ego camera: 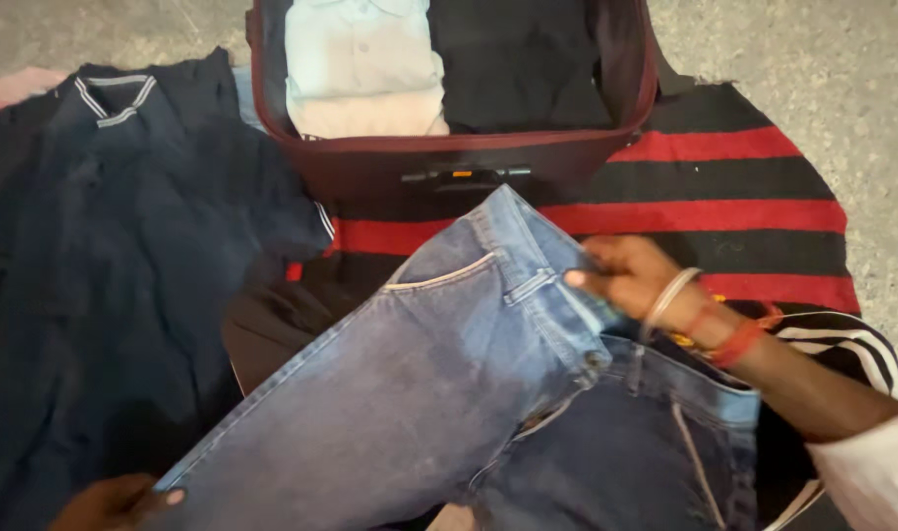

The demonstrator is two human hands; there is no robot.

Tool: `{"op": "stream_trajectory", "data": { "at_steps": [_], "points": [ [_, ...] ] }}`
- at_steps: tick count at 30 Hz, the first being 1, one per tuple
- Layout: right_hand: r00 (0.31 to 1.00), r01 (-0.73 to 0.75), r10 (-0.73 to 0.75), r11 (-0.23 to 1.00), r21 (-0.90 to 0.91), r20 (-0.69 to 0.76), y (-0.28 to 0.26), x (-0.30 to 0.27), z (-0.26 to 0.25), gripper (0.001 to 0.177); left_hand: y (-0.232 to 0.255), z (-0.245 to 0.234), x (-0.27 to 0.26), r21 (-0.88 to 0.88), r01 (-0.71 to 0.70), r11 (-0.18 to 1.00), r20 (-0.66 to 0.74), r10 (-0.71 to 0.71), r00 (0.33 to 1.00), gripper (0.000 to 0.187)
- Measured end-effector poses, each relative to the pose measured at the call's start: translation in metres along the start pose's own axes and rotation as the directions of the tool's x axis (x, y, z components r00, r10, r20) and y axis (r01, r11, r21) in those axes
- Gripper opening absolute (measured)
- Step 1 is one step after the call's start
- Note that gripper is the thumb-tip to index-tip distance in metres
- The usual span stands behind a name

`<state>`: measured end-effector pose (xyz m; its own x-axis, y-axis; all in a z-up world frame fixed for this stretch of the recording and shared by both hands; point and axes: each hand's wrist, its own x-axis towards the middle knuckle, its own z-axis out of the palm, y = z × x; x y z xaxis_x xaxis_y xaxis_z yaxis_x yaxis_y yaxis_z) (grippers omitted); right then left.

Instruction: The person folds a pair of jeans by hand and places them inside a suitcase.

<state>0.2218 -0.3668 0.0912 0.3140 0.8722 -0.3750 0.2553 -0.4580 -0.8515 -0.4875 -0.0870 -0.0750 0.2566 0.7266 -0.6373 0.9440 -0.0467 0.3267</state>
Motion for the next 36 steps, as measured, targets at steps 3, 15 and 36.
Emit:
{"op": "stream_trajectory", "data": {
  "at_steps": [3, 15, 36],
  "points": [
    [0.979, 0.030, -0.085, 0.958, -0.284, -0.186, -0.021, -0.026, -0.030, 0.025, 0.008, -0.045, 0.004, -0.145, -0.246, 0.958, -0.050, 0.242, 0.969, 0.029],
    [0.823, -0.271, 0.065, 0.918, -0.289, -0.565, 0.084, -0.046, -0.229, 0.026, 0.401, -0.141, 0.002, 0.112, -0.747, 0.656, -0.428, 0.710, 0.560, 0.031],
    [0.837, -0.538, 0.476, 0.806, -0.245, -0.271, 0.164, 0.008, -0.198, 0.051, 0.195, -0.048, 0.118, 0.058, 0.140, 0.988, -0.611, -0.076, 0.788, 0.107]
  ]
}}
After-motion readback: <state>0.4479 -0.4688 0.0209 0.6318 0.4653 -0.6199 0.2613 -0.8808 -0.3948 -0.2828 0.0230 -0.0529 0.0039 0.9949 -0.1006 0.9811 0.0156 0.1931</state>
